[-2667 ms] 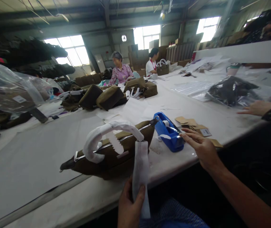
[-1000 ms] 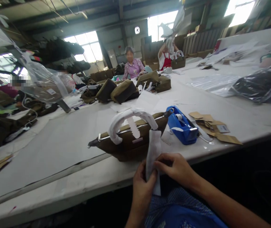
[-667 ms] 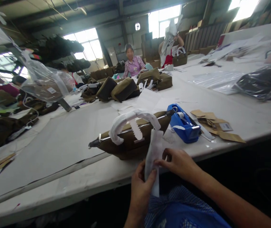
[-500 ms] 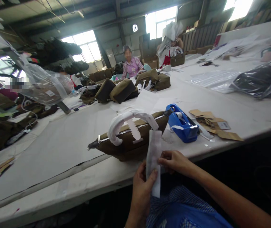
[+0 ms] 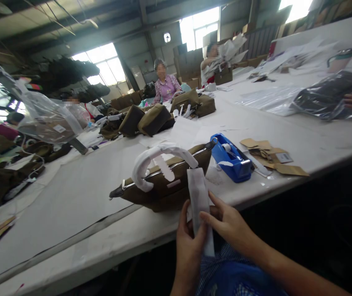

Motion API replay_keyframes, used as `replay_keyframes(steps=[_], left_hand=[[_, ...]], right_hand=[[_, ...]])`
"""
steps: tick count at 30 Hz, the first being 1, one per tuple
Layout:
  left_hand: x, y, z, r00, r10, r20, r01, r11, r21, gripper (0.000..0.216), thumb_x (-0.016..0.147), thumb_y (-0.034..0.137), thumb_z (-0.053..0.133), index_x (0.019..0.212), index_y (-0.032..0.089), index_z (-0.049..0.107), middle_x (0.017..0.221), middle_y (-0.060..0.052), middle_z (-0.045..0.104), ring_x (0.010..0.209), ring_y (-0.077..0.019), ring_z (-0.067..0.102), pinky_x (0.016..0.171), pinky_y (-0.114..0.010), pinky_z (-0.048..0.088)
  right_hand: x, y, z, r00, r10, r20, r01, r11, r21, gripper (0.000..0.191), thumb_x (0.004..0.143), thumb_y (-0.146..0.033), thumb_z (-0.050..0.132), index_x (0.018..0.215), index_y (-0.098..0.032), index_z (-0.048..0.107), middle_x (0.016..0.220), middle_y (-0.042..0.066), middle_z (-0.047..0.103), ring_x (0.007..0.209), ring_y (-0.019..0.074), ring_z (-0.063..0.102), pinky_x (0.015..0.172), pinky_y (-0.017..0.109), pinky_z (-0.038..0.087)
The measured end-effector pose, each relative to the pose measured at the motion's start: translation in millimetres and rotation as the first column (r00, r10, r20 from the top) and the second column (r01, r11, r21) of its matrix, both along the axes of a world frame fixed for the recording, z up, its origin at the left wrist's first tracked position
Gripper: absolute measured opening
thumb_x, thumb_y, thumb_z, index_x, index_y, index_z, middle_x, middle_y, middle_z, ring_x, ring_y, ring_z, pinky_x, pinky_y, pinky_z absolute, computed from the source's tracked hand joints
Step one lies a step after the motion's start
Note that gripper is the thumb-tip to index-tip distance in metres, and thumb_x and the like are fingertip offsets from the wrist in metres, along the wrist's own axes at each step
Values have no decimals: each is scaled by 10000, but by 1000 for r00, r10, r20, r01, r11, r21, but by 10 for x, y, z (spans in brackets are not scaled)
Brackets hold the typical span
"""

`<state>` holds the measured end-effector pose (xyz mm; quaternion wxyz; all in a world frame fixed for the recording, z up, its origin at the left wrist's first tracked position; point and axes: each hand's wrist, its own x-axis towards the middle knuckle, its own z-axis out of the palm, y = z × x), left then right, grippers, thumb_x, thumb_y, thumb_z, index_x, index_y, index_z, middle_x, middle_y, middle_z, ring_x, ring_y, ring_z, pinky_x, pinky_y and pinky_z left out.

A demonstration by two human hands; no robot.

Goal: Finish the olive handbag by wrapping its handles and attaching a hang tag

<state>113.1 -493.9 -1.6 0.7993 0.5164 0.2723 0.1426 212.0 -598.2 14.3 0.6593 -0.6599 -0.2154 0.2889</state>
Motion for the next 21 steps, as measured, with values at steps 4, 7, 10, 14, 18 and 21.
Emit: replay_keyframes(steps=[4, 7, 10, 14, 18, 21], left_hand=[[59, -63, -25, 1000, 15, 6, -16, 994, 111, 915, 836, 454, 817, 1580, 181, 359, 1419, -180, 645, 1273, -306, 651, 1047, -358, 529], [34, -19, -71, 998, -52, 36, 47, 991, 126, 973, 851, 480, 794, 1618, 177, 277, 1384, -181, 669, 1287, -293, 643, 1060, -364, 525], [-89, 185, -129, 994, 111, -1, -106, 951, 290, 782, 880, 568, 721, 1513, 180, 475, 1312, -162, 707, 1249, -299, 658, 1073, -404, 517], [-275, 701, -138, 785, 613, 88, -548, 621, 561, 528, 908, 585, 661, 1260, 192, 666, 1284, -127, 696, 1222, -316, 646, 1131, -497, 456], [-214, 1110, -65, 754, 634, 171, -604, 568, 559, 564, 971, 570, 581, 1444, 264, 546, 1525, -86, 537, 1426, -293, 489, 1198, -454, 391], [-33, 1152, -71, 872, 480, 97, -453, 715, 532, 628, 1001, 648, 451, 1502, 272, 496, 1579, -81, 491, 1456, -291, 460, 1215, -445, 375]], right_hand=[[-30, 218, -48, 990, -32, -139, 43, 996, 78, 533, 829, -544, 729, 1171, -136, 703, 1067, 116, 783, 965, 325, 744, 829, 408, 613], [59, 180, -98, 995, 21, -101, -14, 997, 76, 541, 850, -568, 715, 1181, -140, 718, 1106, 126, 778, 1006, 332, 737, 885, 434, 607], [221, 14, -189, 1000, -13, 22, 11, 997, 71, 638, 855, -598, 711, 1330, -176, 662, 1295, 141, 718, 1206, 348, 673, 1026, 470, 565], [483, -166, -370, 951, -276, 141, 273, 961, 42, 636, 890, -588, 669, 1408, -223, 603, 1372, 145, 671, 1267, 343, 640, 1082, 526, 532], [664, -49, -510, 920, -285, 269, 270, 958, 92, 681, 880, -475, 691, 1501, -262, 510, 1549, 131, 519, 1366, 347, 559, 1084, 556, 533], [746, 136, -504, 920, -236, 314, 198, 969, 148, 822, 825, -410, 710, 1576, -256, 413, 1611, 117, 442, 1424, 338, 505, 1108, 527, 522]])
